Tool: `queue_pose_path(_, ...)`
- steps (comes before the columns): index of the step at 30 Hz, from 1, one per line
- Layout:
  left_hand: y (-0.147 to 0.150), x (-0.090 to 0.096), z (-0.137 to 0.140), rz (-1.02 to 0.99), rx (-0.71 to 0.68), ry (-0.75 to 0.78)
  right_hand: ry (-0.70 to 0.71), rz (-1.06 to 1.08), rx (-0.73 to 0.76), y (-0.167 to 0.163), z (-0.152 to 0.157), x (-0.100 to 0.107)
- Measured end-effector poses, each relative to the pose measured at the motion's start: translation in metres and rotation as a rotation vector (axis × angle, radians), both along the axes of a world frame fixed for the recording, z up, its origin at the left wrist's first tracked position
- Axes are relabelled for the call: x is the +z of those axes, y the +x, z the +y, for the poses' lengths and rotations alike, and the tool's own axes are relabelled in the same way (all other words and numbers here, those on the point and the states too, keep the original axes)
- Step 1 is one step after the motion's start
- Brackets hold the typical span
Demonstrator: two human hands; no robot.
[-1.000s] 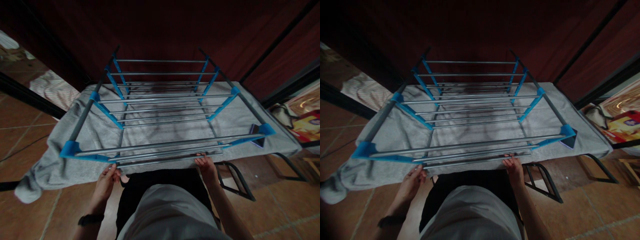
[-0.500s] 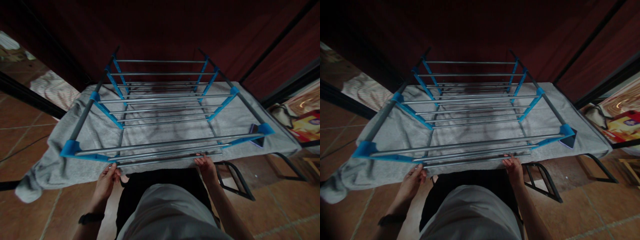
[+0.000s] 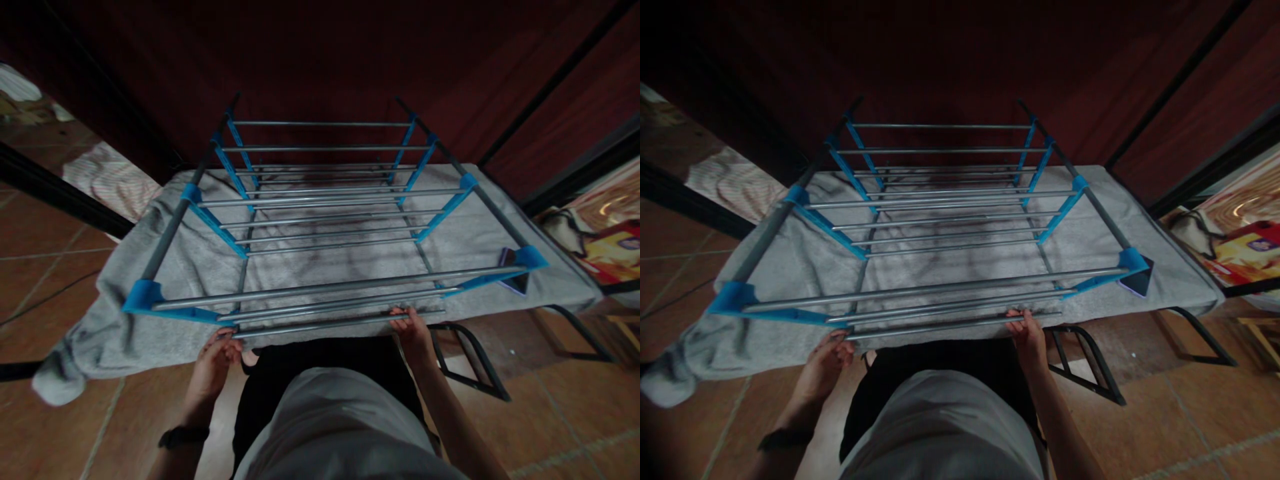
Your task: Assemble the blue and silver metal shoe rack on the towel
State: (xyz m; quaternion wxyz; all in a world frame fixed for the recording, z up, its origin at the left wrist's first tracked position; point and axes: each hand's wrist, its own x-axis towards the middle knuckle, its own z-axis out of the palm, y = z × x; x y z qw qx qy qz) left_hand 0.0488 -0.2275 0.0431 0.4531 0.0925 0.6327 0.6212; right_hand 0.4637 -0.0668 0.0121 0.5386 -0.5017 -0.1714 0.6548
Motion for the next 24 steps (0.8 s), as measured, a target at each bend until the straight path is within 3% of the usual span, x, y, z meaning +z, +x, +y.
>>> queue_pose_path(24,-0.002,-0.011,-0.005,0.001,-0.025,0.033,0.012,0.106,0.009,0.007,-0.001,-0.003)
